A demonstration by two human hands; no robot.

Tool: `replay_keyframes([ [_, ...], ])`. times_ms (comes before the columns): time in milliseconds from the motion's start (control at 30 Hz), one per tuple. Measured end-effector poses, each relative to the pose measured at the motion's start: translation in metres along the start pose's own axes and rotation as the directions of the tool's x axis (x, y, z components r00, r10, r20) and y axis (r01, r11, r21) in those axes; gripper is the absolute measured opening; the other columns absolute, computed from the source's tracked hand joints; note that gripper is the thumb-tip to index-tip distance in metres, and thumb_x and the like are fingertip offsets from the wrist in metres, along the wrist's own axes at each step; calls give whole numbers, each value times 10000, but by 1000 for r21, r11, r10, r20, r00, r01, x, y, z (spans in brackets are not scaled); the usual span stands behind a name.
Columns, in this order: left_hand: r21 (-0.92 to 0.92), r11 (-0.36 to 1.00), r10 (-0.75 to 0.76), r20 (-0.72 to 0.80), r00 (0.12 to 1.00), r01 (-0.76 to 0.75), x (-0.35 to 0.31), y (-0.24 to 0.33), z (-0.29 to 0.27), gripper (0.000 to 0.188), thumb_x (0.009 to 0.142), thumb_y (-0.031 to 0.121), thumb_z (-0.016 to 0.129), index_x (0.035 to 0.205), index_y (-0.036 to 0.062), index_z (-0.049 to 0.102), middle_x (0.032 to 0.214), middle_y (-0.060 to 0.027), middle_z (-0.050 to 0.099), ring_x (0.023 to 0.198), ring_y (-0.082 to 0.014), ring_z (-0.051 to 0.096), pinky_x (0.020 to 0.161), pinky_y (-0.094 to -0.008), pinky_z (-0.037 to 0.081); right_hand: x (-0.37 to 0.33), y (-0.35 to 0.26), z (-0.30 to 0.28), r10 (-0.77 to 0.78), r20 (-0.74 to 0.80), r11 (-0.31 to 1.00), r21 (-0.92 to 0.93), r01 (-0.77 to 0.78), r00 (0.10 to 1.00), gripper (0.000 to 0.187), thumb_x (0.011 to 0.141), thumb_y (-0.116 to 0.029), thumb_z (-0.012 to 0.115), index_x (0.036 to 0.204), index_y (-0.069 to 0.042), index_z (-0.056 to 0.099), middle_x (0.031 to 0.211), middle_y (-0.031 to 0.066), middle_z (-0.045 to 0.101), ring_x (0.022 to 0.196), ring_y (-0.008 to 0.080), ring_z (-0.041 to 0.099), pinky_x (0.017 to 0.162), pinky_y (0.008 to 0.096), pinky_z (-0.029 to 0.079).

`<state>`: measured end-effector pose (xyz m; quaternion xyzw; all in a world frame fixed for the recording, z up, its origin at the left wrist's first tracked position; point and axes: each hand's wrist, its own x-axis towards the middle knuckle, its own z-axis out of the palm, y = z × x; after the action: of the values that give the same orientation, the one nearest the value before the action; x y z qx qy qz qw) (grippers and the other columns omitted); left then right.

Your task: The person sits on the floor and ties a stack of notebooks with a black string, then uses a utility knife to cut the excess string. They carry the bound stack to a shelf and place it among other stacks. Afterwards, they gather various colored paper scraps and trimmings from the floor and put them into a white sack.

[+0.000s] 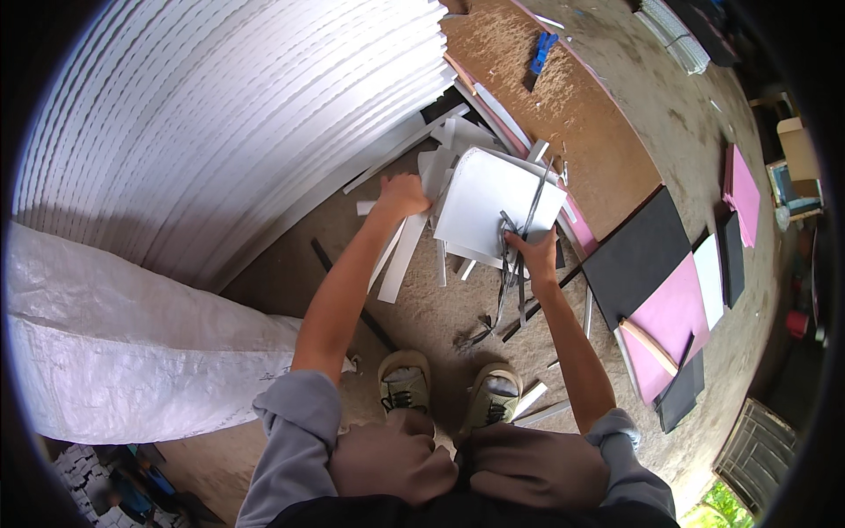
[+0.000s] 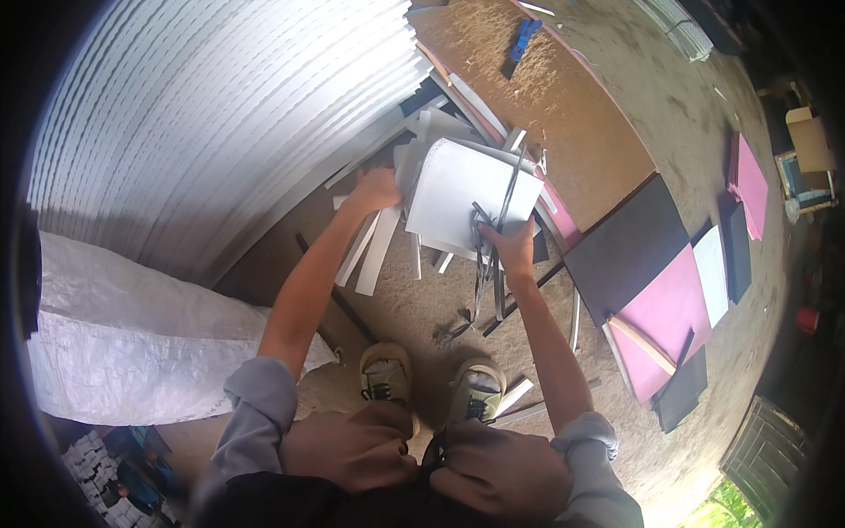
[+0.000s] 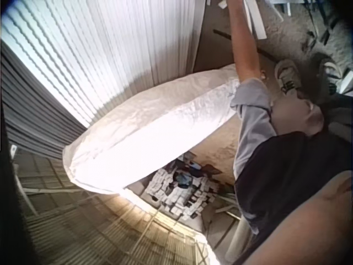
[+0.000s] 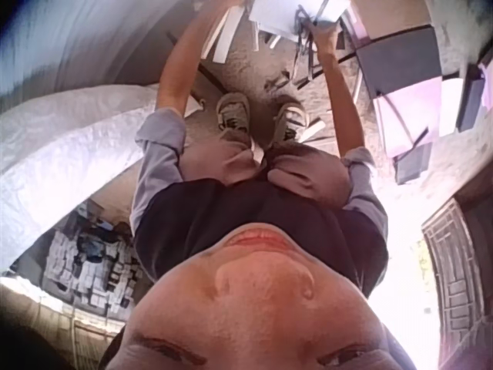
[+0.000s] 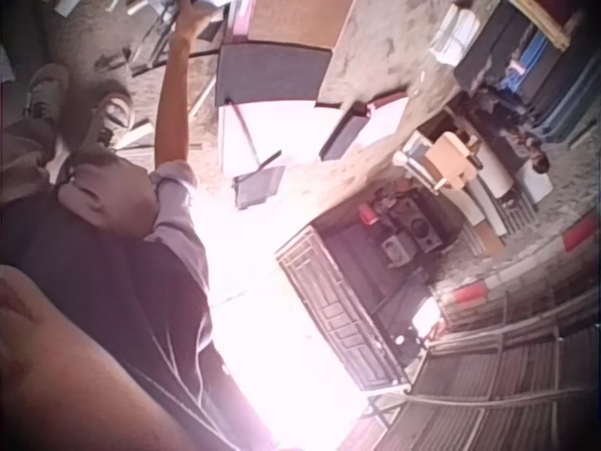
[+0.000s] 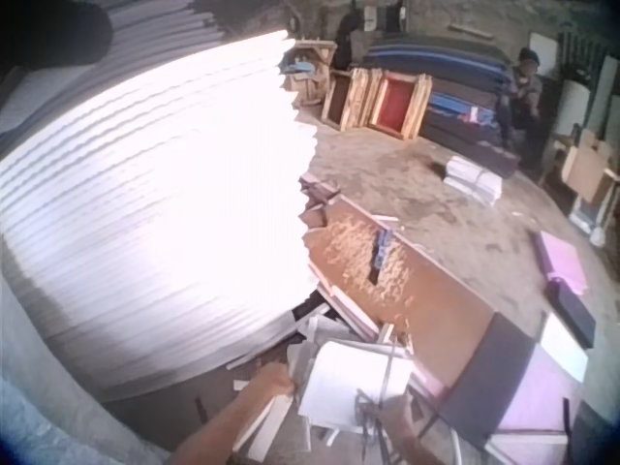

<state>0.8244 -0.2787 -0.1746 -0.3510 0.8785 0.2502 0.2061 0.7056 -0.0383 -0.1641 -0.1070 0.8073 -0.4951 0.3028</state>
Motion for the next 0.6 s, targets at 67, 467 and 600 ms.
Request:
replay_keyframes([
  [67,-169,986,36,118,992,-15,-3,1,-9,501,673,306,646,1050,-9,547,971,-174,602,908,-327,574,829,-468,399,-3,-10,-5,20,23,997,68,-21,1000,790,589,-201,801,1193,11,339,1015,125,519,927,193,523,790,306,440],
  [467,-960,219,26,187,982,177,-68,-5,24,482,805,261,568,1207,36,427,1050,-81,556,884,-168,571,718,-329,499,11,-39,10,41,278,907,392,-152,960,673,638,-28,740,1175,-25,335,977,94,563,820,155,584,739,289,484],
  [600,-940,341,8,20,1000,16,-101,7,-5,537,782,225,590,1238,26,388,1082,-72,543,925,-159,545,764,-305,465,4,-59,9,10,320,923,361,-132,947,733,626,-28,748,1212,-18,307,996,94,560,875,161,571,788,294,468],
])
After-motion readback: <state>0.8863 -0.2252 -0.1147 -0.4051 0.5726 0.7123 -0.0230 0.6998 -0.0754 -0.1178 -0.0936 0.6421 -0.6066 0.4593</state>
